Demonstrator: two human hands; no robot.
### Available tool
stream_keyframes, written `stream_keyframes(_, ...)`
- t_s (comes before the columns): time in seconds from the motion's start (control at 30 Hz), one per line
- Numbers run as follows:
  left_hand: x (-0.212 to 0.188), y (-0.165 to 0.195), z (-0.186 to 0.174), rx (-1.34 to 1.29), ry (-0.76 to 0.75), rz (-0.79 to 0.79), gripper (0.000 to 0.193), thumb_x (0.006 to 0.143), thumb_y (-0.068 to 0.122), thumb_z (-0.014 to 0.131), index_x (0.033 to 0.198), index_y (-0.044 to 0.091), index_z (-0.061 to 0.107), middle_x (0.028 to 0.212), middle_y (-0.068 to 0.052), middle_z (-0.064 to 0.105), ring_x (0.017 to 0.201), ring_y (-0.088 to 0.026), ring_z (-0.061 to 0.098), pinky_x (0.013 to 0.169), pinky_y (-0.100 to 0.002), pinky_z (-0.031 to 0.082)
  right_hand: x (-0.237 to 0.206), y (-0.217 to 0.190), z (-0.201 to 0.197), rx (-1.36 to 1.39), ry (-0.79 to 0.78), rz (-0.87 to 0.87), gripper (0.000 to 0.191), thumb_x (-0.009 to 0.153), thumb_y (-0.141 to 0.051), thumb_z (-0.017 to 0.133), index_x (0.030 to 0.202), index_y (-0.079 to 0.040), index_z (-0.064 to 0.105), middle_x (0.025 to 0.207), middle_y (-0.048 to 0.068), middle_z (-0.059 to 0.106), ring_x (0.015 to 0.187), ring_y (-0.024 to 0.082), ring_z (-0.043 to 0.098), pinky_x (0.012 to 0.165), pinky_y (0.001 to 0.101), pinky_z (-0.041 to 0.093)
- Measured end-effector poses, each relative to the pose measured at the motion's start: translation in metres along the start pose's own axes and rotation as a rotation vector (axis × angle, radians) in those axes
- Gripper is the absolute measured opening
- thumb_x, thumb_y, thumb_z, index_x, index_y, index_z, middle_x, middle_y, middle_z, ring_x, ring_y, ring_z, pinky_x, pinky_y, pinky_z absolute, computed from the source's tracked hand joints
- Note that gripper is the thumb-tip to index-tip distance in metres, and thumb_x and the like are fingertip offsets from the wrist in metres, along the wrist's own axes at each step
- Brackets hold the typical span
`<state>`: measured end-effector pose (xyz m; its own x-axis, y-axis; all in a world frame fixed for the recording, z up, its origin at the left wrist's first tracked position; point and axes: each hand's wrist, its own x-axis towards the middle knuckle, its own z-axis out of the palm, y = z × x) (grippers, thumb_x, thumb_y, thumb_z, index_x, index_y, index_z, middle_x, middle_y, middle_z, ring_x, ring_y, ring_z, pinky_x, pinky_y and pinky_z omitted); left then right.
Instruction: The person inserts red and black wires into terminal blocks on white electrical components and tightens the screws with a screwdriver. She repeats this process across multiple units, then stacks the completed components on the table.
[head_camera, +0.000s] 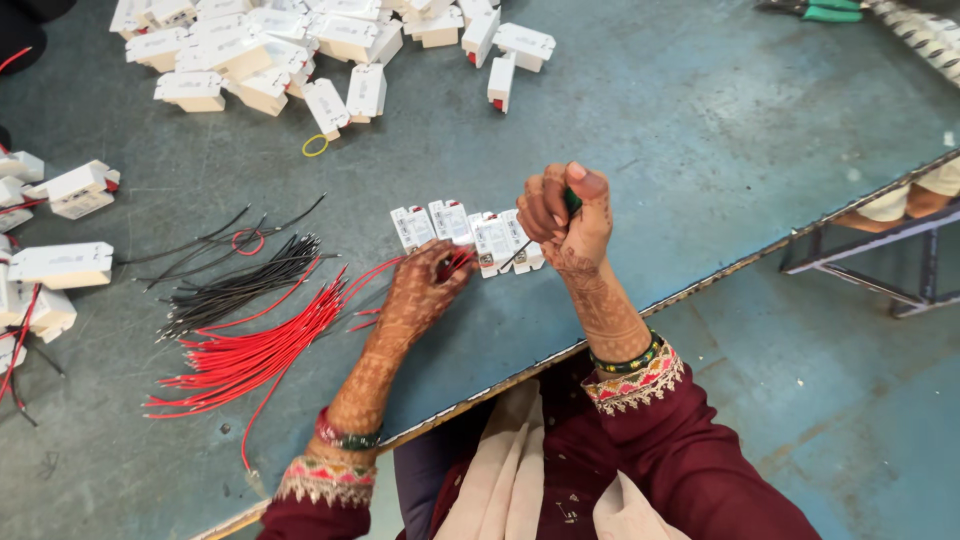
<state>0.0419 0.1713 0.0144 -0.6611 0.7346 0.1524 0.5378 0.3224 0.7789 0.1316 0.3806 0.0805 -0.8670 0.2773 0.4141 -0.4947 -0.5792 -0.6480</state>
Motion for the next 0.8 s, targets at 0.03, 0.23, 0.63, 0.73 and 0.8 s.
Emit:
stream_keyframes(0.03,-0.001,-0.001,-0.002,-0.044,-0.016,-0.067,0.031,0.086,0.025,0.074,0.110,0.005,0.073,0.108,-0.015,0.071,0.096,-0.033,0.071,0.083,-0.043,0.056,0.000,-0.001,0.001,-0.004,-0.006,-0.007,0.057,0.106,-0.041,0.049,0.061,-0.011,0.034,0.052,0.001,0.031,0.043,0.009,0.023,0.040,0.0278,0.020)
stream_keyframes(0.23,-0.004,-0.013,0.005,0.012,0.147,0.217,0.032,0.088,0.020,0.076,0.111,-0.002,0.069,0.112,-0.019,0.068,0.104,-0.038,0.067,0.091,-0.045,0.054,0.000,0.000,0.008,-0.054,-0.001,-0.016,0.057,0.107,-0.045,0.048,0.063,-0.011,0.033,0.054,0.001,0.030,0.047,0.009,0.023,0.044,0.0279,0.021)
stream_keyframes(0.63,-0.007,-0.024,0.003,0.103,0.176,0.142,0.045,0.084,0.023,0.077,0.121,0.000,0.067,0.117,-0.021,0.065,0.109,-0.040,0.063,0.094,-0.048,0.052,0.014,0.010,0.017,-0.103,-0.108,0.017,0.058,0.108,-0.043,0.047,0.062,-0.010,0.033,0.054,0.001,0.032,0.046,0.010,0.024,0.045,0.0287,0.022)
stream_keyframes(0.73,-0.007,-0.022,0.004,0.140,0.150,0.109,0.044,0.084,0.024,0.076,0.121,0.001,0.067,0.117,-0.019,0.065,0.111,-0.039,0.064,0.094,-0.047,0.053,0.014,0.011,0.017,-0.110,-0.112,0.007,0.058,0.108,-0.043,0.046,0.061,-0.011,0.033,0.054,0.001,0.031,0.045,0.010,0.025,0.045,0.0289,0.022)
stream_keyframes(0.8,-0.007,-0.022,0.003,0.161,0.141,0.122,0.045,0.084,0.024,0.077,0.122,0.001,0.066,0.117,-0.018,0.065,0.111,-0.039,0.064,0.094,-0.047,0.053,0.014,0.011,0.017,-0.123,-0.112,0.004,0.058,0.108,-0.043,0.046,0.062,-0.010,0.033,0.054,0.001,0.032,0.046,0.010,0.024,0.045,0.0285,0.021)
